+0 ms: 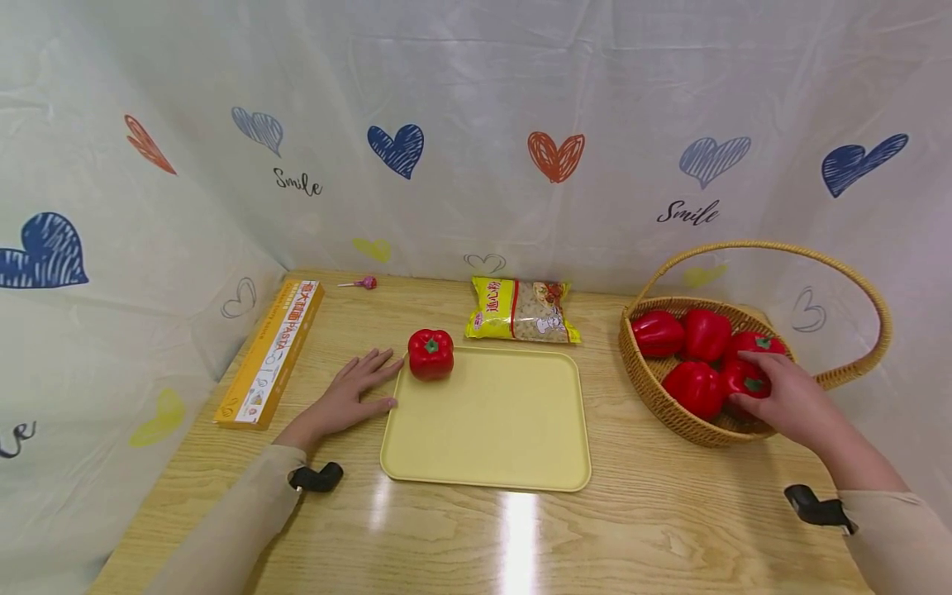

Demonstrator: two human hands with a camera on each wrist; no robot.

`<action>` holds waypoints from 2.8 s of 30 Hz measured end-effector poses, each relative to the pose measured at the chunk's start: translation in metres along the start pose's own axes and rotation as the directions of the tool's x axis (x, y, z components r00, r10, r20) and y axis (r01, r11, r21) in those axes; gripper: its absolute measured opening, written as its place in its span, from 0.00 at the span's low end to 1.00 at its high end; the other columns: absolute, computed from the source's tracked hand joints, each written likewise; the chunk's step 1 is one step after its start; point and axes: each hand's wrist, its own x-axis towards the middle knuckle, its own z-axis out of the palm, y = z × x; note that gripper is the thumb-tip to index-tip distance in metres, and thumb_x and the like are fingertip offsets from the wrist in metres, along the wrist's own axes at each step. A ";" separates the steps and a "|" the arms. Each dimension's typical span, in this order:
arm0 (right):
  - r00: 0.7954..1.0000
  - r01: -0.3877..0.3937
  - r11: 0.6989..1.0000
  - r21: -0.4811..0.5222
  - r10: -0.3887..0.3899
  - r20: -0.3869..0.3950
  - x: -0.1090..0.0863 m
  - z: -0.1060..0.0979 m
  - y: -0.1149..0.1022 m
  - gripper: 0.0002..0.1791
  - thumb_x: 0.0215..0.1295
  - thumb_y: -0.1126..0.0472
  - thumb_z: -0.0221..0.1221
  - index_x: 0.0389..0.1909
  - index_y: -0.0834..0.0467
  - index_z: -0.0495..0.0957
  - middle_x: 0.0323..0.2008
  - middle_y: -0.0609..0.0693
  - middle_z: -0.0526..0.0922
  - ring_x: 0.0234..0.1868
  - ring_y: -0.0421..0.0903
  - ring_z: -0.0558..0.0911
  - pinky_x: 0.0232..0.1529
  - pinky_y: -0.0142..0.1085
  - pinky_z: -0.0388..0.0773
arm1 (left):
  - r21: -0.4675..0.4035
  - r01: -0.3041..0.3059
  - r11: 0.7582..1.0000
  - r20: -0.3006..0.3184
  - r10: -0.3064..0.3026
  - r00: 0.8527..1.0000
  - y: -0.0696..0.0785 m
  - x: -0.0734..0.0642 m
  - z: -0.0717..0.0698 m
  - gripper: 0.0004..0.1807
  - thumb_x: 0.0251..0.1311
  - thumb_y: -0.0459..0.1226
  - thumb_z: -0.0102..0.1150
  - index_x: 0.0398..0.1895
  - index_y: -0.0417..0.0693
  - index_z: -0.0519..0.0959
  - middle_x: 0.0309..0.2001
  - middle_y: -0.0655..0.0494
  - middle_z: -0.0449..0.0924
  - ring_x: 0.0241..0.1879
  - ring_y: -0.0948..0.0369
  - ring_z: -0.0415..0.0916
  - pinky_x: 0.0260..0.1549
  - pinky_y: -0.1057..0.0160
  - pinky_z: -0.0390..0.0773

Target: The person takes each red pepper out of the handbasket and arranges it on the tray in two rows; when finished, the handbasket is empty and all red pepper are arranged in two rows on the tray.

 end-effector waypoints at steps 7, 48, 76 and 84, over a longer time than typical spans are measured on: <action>1.000 -0.017 1.000 -0.012 0.017 0.025 -0.001 -0.001 0.001 0.36 0.57 0.60 0.74 0.57 0.79 0.70 0.50 0.80 0.72 0.45 0.72 0.73 0.42 0.65 0.75 | 0.007 0.003 1.000 0.003 -0.003 1.000 -0.001 0.000 0.001 0.38 0.67 0.52 0.62 0.78 0.52 0.64 0.79 0.43 0.53 0.80 0.43 0.42 0.76 0.40 0.36; 0.998 -0.017 0.998 0.059 0.021 -0.058 0.011 -0.003 -0.009 0.39 0.57 0.58 0.75 0.61 0.75 0.68 0.51 0.75 0.70 0.46 0.70 0.72 0.30 0.27 0.71 | 0.003 0.017 1.000 0.016 -0.017 1.000 -0.003 0.000 0.001 0.39 0.68 0.53 0.61 0.78 0.54 0.63 0.80 0.46 0.52 0.80 0.46 0.41 0.76 0.43 0.35; 0.989 -0.059 0.993 0.098 0.071 -0.127 0.012 -0.002 -0.017 0.40 0.61 0.54 0.73 0.63 0.75 0.67 0.49 0.72 0.71 0.43 0.67 0.74 0.28 0.19 0.64 | 0.012 0.004 1.000 0.000 -0.004 1.000 -0.003 0.000 0.001 0.39 0.67 0.53 0.62 0.78 0.54 0.64 0.80 0.45 0.53 0.80 0.44 0.42 0.76 0.41 0.36; 0.986 -0.074 0.994 0.086 0.085 -0.140 0.012 -0.004 -0.021 0.41 0.62 0.52 0.72 0.65 0.74 0.67 0.51 0.73 0.70 0.45 0.68 0.73 0.34 0.38 0.71 | 0.002 0.015 1.000 0.009 -0.015 1.000 -0.002 0.000 0.000 0.39 0.67 0.53 0.62 0.78 0.54 0.64 0.80 0.45 0.53 0.80 0.45 0.41 0.76 0.42 0.35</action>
